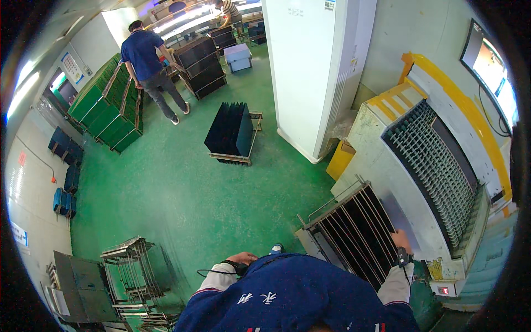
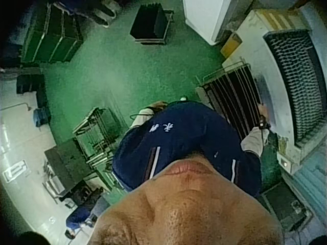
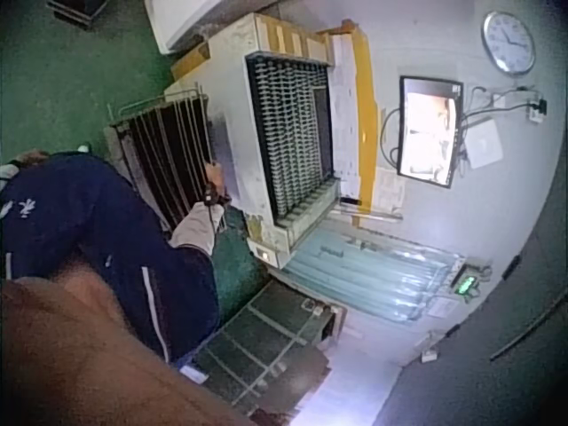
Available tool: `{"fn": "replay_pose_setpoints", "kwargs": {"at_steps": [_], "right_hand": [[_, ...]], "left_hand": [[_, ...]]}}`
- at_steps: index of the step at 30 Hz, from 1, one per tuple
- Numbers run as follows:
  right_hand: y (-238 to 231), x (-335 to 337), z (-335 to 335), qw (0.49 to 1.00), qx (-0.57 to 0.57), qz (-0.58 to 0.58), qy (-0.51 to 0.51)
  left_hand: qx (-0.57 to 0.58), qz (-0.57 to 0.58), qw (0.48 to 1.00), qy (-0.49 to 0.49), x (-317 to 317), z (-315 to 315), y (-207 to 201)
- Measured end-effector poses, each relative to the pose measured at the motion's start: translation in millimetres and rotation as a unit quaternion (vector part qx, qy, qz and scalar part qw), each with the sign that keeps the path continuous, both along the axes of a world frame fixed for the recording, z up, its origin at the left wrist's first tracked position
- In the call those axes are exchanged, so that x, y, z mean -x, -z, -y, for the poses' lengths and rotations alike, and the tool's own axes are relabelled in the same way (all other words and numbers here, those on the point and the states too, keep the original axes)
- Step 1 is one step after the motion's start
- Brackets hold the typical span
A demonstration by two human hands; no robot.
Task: Transferring glass or metal panels from a rack to a processing machine for inspection or treatment.
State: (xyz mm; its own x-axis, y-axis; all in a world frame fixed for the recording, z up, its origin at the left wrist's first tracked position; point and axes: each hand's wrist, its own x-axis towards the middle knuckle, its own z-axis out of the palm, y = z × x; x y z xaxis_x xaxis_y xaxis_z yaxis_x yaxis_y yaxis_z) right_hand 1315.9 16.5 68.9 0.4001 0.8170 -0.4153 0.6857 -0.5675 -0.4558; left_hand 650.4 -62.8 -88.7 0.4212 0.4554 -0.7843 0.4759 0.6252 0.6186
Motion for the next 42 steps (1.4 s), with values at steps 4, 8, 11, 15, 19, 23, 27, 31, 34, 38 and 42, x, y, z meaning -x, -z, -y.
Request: {"fn": "replay_pose_setpoints", "kwargs": {"at_steps": [4, 8, 11, 15, 19, 23, 27, 31, 34, 38, 42], "right_hand": [[-7.0, 3.3, 0.9, 1.000, -0.010, 0.009, -0.010], [-7.9, 3.5, 3.2, 1.000, -0.009, -0.001, -0.004], [-19.3, 12.3, 1.0, 1.000, 0.017, -0.004, 0.009], [-6.9, 5.1, 6.3, 0.999, -0.020, 0.024, -0.011], [-16.9, 14.7, 5.9, 0.999, -0.025, 0.017, -0.009], [-11.1, 10.6, 5.1, 1.000, -0.013, 0.021, -0.003], [-7.9, 10.7, 4.7, 0.999, -0.026, 0.025, -0.006], [0.8, 4.0, 7.5, 0.999, -0.031, 0.039, -0.005], [-22.8, 24.1, 7.1, 1.000, -0.022, 0.016, 0.007], [-17.0, 19.8, 8.1, 0.999, -0.034, 0.037, -0.005], [0.0, 6.0, 4.6, 0.996, -0.026, 0.076, -0.032]], "left_hand": [[-0.035, 0.023, 0.999, 0.002, 1.5, 2.6, 8.6], [-0.026, -0.008, 1.000, 0.004, -3.6, -1.1, -1.9], [0.002, -0.009, 1.000, -0.023, -6.1, 0.9, -10.8], [-0.003, -0.009, 1.000, -0.013, -10.2, -1.7, -19.6], [-0.006, -0.008, 1.000, -0.023, -8.1, 1.9, -16.1], [0.026, 0.028, 0.999, -0.039, -2.0, 4.2, -1.0], [0.015, 0.028, 0.999, -0.027, 2.7, 8.5, 10.8], [0.027, 0.003, 0.999, -0.031, -4.4, 5.1, -9.5], [0.042, -0.015, 0.997, -0.064, -9.6, 6.6, -25.5], [0.046, 0.018, 0.996, -0.068, -6.9, 6.8, -21.1], [0.029, 0.008, 0.999, -0.046, -3.5, 7.2, -11.3]]}}
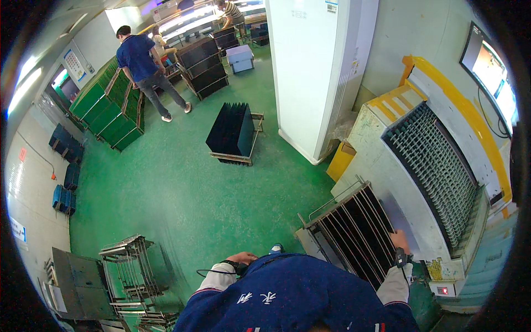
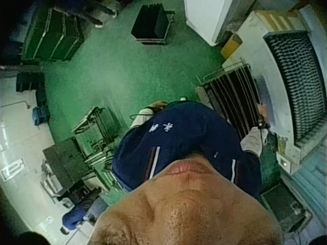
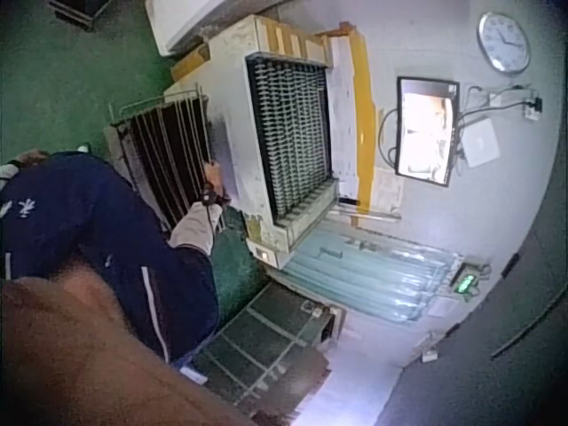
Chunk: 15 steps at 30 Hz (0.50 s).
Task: Transferring glass or metal panels from a rack to a processing machine for inspection or treatment.
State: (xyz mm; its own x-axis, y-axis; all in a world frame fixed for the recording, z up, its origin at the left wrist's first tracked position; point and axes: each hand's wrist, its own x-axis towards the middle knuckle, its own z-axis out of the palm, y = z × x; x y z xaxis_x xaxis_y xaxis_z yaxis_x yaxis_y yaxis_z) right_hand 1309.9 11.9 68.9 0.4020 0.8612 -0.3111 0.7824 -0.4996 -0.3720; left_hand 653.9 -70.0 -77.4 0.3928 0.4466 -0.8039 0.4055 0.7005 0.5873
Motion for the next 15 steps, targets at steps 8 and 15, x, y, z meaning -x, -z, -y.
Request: {"fn": "replay_pose_setpoints", "kwargs": {"at_steps": [8, 15], "right_hand": [[-3.6, 3.4, 1.5, 0.998, 0.013, -0.055, 0.027], [-32.7, 24.4, 4.2, 0.997, 0.013, -0.066, 0.038]], "left_hand": [[-0.024, -0.011, 0.999, 0.023, 3.2, 4.0, 15.0], [-0.024, -0.015, 0.999, 0.026, 2.8, 2.6, 12.8]]}}
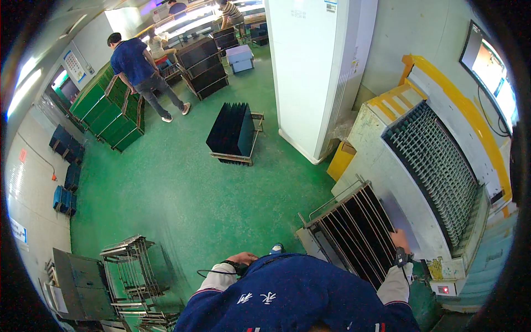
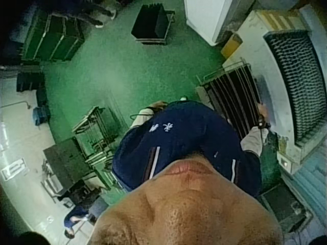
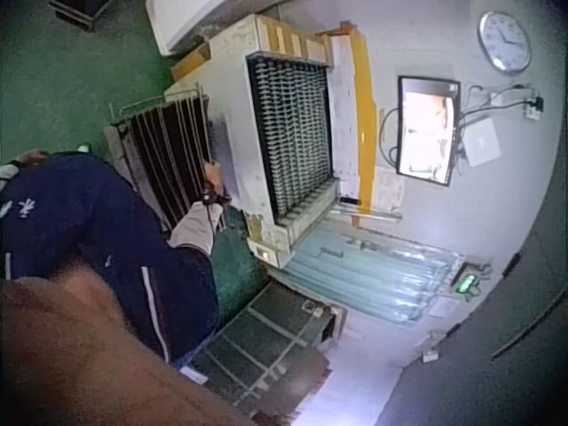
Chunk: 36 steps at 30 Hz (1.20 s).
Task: Transferring glass or metal panels from a rack to a processing machine for inspection or treatment.
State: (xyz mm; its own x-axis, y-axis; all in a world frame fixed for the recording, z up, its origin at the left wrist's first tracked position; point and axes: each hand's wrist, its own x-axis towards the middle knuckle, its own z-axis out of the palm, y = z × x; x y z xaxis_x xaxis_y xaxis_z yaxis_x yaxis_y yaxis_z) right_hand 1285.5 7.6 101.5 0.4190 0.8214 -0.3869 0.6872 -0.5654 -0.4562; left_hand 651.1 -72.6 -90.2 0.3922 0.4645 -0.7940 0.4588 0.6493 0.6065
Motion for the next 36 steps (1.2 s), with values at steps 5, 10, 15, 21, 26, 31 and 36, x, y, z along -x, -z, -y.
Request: {"fn": "replay_pose_setpoints", "kwargs": {"at_steps": [5, 10, 15, 21, 26, 31, 36], "right_hand": [[15.2, -11.0, 2.4, 0.998, -0.003, 0.056, 0.008], [8.7, -6.5, -1.5, 0.999, 0.009, 0.042, -0.011], [8.0, -9.8, -4.1, 0.999, 0.036, 0.017, -0.028], [23.5, -19.8, -3.4, 0.999, 0.034, 0.028, -0.019], [4.6, -5.9, -2.0, 0.999, 0.028, 0.015, -0.006], [1.5, -2.8, -3.9, 0.999, 0.032, 0.012, -0.010], [71.1, -54.1, -9.8, 0.978, 0.168, 0.094, 0.083]], "left_hand": [[0.003, 0.028, 1.000, -0.005, -0.7, -0.9, -8.4], [0.012, 0.039, 0.999, -0.009, 3.4, 2.3, 6.1], [0.002, 0.029, 1.000, -0.008, 3.5, 3.0, 10.0], [-0.013, 0.029, 0.999, -0.002, 2.6, 2.0, 6.3], [0.010, 0.031, 0.999, -0.017, 1.7, 2.5, 0.9], [0.013, 0.036, 0.999, -0.024, 1.6, 4.4, -3.4], [0.000, 0.027, 1.000, 0.013, -3.0, -7.6, -9.6]]}}
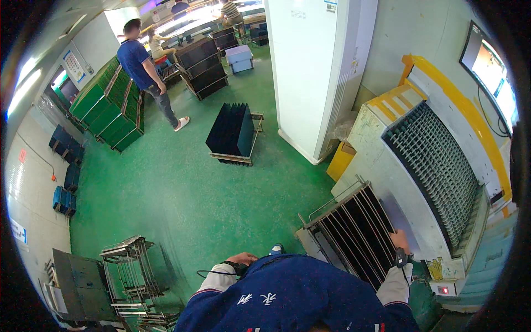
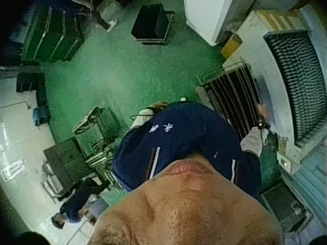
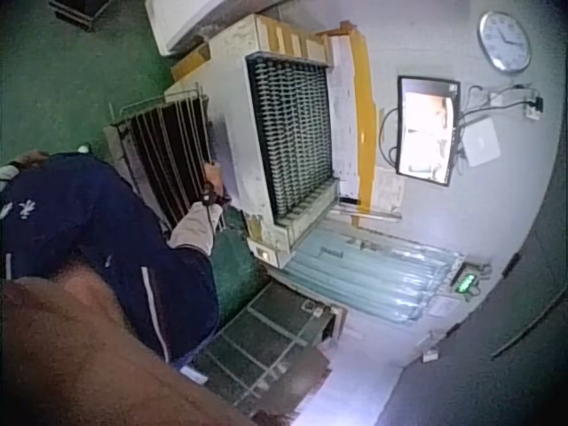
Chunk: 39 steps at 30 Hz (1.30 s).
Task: Transferring glass or metal panels from a rack to a processing machine for inspection or treatment.
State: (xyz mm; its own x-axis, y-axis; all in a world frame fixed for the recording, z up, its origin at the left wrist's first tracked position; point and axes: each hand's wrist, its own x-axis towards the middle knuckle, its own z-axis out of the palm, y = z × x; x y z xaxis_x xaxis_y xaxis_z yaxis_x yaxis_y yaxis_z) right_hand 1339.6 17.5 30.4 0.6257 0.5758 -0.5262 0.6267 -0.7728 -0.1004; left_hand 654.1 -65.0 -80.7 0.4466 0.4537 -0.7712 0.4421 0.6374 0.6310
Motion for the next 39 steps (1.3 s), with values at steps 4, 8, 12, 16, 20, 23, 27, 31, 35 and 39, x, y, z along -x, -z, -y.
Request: {"fn": "replay_pose_setpoints", "kwargs": {"at_steps": [4, 8, 12, 16, 20, 23, 27, 31, 35, 39], "right_hand": [[-50.7, 41.4, 6.8, 0.976, -0.173, -0.079, -0.106], [-26.7, 21.6, 9.6, 0.973, -0.192, -0.076, -0.107], [-28.4, 22.7, 6.7, 0.978, -0.164, -0.070, -0.105], [-38.3, 28.5, 6.8, 0.980, -0.157, -0.081, -0.090], [-52.2, 40.6, 8.6, 0.984, -0.155, -0.040, -0.081], [-67.0, 51.3, 7.0, 0.984, -0.147, -0.035, -0.089], [-72.3, 54.8, 7.8, 0.985, -0.144, -0.042, -0.079], [-69.1, 51.5, 6.3, 0.986, -0.136, -0.055, -0.080], [-65.0, 47.9, 6.2, 0.985, -0.138, -0.069, -0.077], [-57.8, 41.1, 3.1, 0.987, -0.118, -0.089, -0.060]], "left_hand": [[0.012, 0.004, 1.000, -0.012, 5.8, 8.3, 9.4], [0.008, -0.001, 1.000, 0.002, 4.0, 3.1, 7.1], [0.013, 0.003, 1.000, -0.005, 7.7, 4.3, 13.2], [0.011, 0.016, 1.000, -0.018, 6.8, 4.0, 12.1], [-0.025, -0.012, 0.999, 0.020, 5.4, 1.3, 8.3], [-0.024, 0.002, 1.000, 0.010, 8.8, 3.3, 16.2], [-0.006, 0.006, 1.000, 0.005, 9.3, 1.7, 21.4], [-0.027, 0.003, 0.999, 0.022, 8.3, 1.1, 21.5], [-0.038, 0.010, 0.999, 0.020, 7.6, 1.3, 17.8], [-0.010, -0.001, 1.000, 0.010, 4.9, -0.4, 9.7]]}}
